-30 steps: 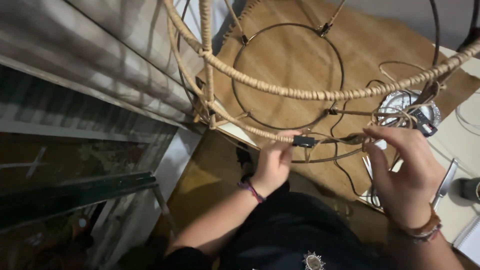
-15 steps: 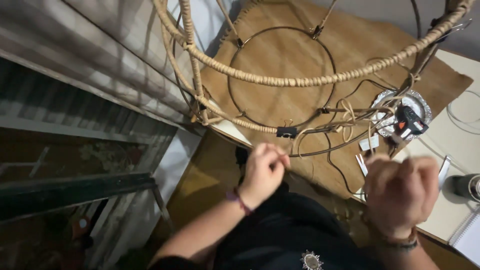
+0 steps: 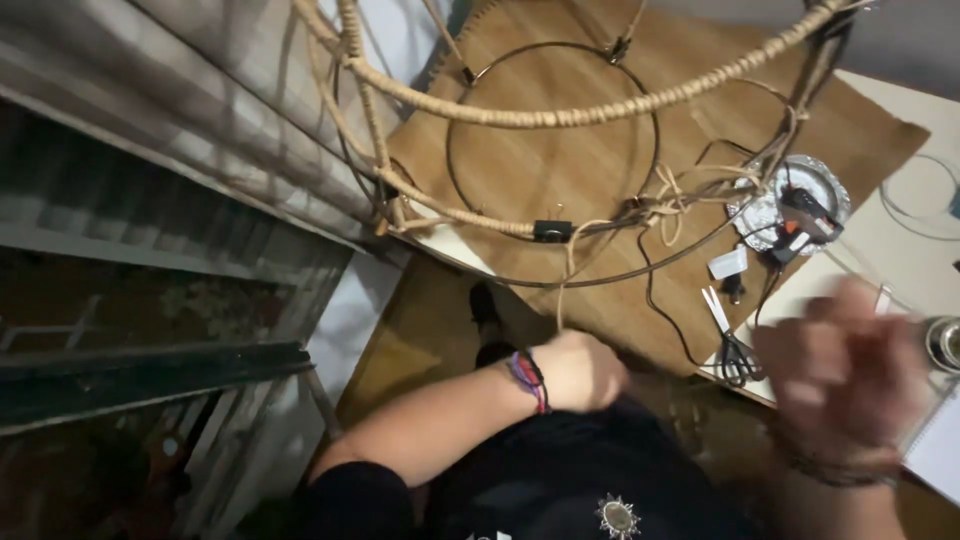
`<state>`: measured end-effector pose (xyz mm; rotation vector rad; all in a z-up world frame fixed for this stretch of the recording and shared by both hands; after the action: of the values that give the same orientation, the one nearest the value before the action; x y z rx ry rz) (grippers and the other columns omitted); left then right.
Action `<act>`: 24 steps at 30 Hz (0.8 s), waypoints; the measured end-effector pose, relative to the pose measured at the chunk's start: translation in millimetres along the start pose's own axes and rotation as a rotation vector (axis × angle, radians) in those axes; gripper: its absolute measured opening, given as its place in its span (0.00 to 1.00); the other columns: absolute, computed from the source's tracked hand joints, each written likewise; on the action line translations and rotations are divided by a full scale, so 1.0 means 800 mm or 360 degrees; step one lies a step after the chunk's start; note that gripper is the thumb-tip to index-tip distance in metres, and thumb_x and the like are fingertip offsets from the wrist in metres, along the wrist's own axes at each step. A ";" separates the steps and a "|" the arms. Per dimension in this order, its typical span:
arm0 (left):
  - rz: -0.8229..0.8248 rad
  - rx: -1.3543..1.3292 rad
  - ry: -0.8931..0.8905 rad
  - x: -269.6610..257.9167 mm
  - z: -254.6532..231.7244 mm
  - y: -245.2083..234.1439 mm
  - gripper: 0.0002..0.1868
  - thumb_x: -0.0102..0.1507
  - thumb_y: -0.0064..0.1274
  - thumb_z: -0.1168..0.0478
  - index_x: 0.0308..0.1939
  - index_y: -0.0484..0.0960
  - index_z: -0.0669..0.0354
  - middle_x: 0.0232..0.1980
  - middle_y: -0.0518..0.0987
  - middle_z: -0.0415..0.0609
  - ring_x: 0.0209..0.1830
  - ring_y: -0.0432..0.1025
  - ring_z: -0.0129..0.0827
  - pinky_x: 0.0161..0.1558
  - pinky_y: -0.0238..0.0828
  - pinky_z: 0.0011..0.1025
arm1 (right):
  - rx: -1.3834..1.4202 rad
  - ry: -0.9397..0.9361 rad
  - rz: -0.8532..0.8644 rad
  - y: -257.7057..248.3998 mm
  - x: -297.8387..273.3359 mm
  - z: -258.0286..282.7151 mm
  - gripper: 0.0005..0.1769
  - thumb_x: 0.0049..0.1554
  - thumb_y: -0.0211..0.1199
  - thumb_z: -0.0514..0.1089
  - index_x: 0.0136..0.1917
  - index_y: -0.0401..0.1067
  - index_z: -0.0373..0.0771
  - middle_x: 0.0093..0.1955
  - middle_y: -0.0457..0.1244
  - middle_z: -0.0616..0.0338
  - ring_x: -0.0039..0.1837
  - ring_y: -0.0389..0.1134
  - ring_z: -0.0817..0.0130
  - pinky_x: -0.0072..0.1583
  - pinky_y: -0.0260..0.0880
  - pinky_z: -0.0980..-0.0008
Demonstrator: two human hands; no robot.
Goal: Weaving wicker strands around a circular frame to assemble a decorative item
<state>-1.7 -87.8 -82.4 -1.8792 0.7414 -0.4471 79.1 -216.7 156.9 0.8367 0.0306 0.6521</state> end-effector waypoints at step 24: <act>-0.0375 -0.2421 -0.0051 0.026 -0.023 -0.207 0.28 0.70 0.45 0.69 0.74 0.61 0.62 0.83 0.54 0.55 0.74 0.65 0.42 0.72 0.69 0.39 | -0.2332 0.0556 0.0010 -0.166 -0.089 -0.095 0.12 0.58 0.60 0.41 0.53 0.80 0.46 0.53 0.76 0.65 0.52 0.78 0.70 0.59 0.73 0.70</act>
<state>50.4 -66.5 75.6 -3.3883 0.9240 0.1264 70.6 -269.3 -3.2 -0.6893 -0.1259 0.6273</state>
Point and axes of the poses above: each hand's wrist, its own x-axis towards the middle knuckle, its own y-axis out of the palm, z = x × y, the point moved 6 cm from there along x, towards the middle knuckle
